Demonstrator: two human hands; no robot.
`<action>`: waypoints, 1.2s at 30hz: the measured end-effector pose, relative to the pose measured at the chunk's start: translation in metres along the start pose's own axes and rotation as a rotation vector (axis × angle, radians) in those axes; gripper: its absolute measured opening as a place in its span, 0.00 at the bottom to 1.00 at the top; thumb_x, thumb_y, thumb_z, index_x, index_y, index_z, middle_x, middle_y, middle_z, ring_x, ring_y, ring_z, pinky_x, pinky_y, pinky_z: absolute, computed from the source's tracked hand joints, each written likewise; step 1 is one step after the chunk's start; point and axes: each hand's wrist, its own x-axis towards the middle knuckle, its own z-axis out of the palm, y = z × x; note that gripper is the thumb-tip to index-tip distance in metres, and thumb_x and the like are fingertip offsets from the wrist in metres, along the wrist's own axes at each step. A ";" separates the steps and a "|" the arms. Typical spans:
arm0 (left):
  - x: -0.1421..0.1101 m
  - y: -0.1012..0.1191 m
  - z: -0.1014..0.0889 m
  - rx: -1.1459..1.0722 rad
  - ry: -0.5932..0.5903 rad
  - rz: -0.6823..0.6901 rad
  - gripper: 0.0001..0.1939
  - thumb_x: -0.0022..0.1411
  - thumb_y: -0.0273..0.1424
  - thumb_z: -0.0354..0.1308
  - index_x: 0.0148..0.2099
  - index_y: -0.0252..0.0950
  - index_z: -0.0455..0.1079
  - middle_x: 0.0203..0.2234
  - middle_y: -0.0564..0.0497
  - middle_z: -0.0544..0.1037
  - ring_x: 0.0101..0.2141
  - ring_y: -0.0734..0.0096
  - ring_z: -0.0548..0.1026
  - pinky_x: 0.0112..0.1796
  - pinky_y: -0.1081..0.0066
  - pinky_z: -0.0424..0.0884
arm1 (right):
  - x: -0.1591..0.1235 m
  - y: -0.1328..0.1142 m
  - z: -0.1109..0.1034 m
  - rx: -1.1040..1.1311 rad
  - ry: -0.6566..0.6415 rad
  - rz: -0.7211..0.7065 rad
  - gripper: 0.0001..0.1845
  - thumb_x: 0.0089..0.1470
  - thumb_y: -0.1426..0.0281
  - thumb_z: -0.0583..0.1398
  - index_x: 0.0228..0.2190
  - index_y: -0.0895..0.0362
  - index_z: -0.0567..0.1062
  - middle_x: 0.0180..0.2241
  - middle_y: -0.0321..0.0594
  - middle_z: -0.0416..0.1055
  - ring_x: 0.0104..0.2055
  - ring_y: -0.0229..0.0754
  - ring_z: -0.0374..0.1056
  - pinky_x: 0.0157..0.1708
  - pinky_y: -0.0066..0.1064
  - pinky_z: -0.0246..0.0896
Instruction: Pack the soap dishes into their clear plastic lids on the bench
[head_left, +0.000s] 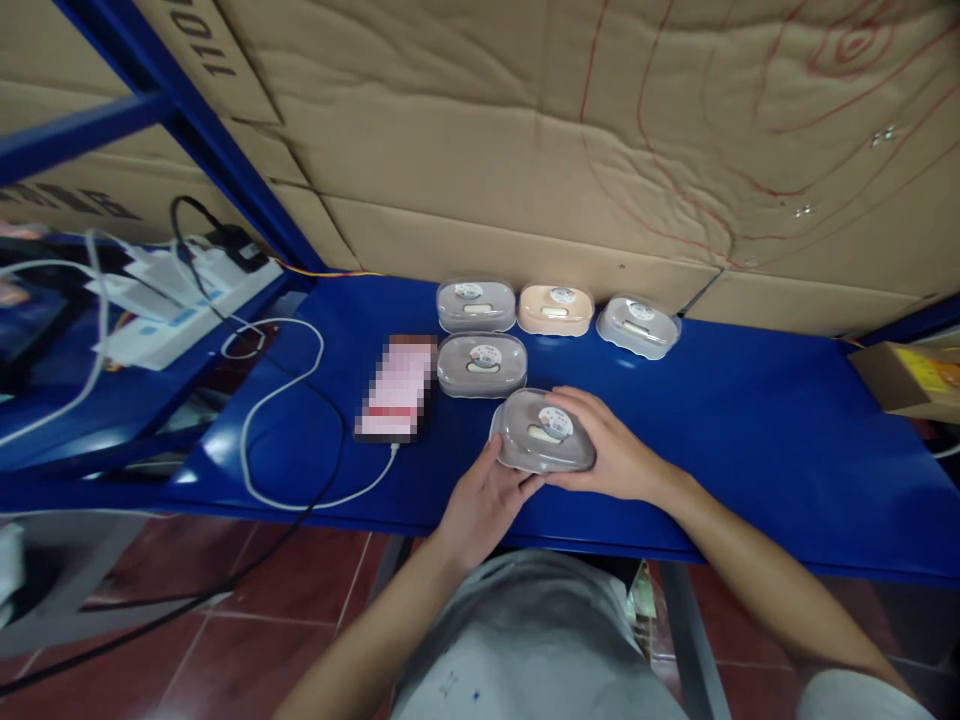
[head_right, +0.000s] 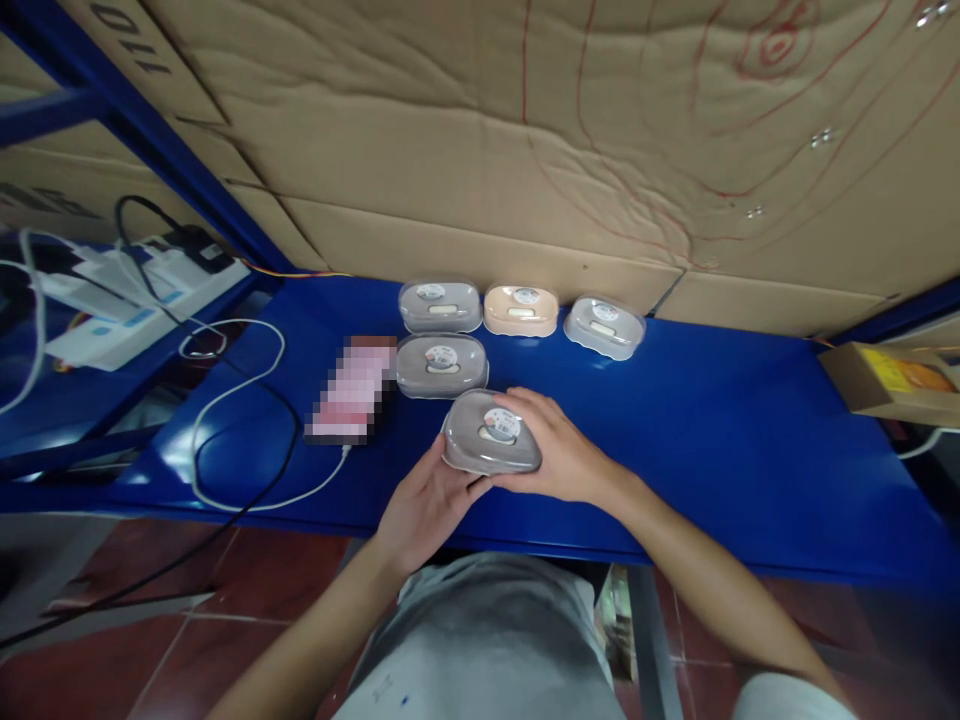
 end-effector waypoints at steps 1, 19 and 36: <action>0.001 0.000 0.000 -0.004 -0.003 0.006 0.26 0.79 0.38 0.52 0.74 0.41 0.62 0.64 0.44 0.77 0.68 0.54 0.69 0.71 0.49 0.58 | 0.001 0.005 -0.002 -0.011 0.017 -0.005 0.51 0.56 0.51 0.72 0.72 0.49 0.56 0.71 0.55 0.59 0.74 0.62 0.56 0.69 0.59 0.59; 0.001 -0.001 -0.003 0.193 -0.056 -0.007 0.23 0.71 0.34 0.62 0.64 0.32 0.71 0.59 0.35 0.79 0.58 0.47 0.78 0.63 0.48 0.66 | 0.011 0.117 -0.080 -0.364 0.411 0.256 0.40 0.69 0.44 0.52 0.73 0.50 0.57 0.77 0.53 0.48 0.79 0.61 0.45 0.74 0.60 0.44; -0.009 -0.007 0.003 0.197 -0.230 -0.060 0.34 0.70 0.44 0.65 0.73 0.44 0.63 0.68 0.38 0.72 0.67 0.43 0.69 0.61 0.46 0.68 | -0.015 0.047 -0.096 -0.154 0.531 0.397 0.43 0.55 0.42 0.68 0.65 0.46 0.68 0.62 0.50 0.70 0.62 0.63 0.69 0.63 0.64 0.64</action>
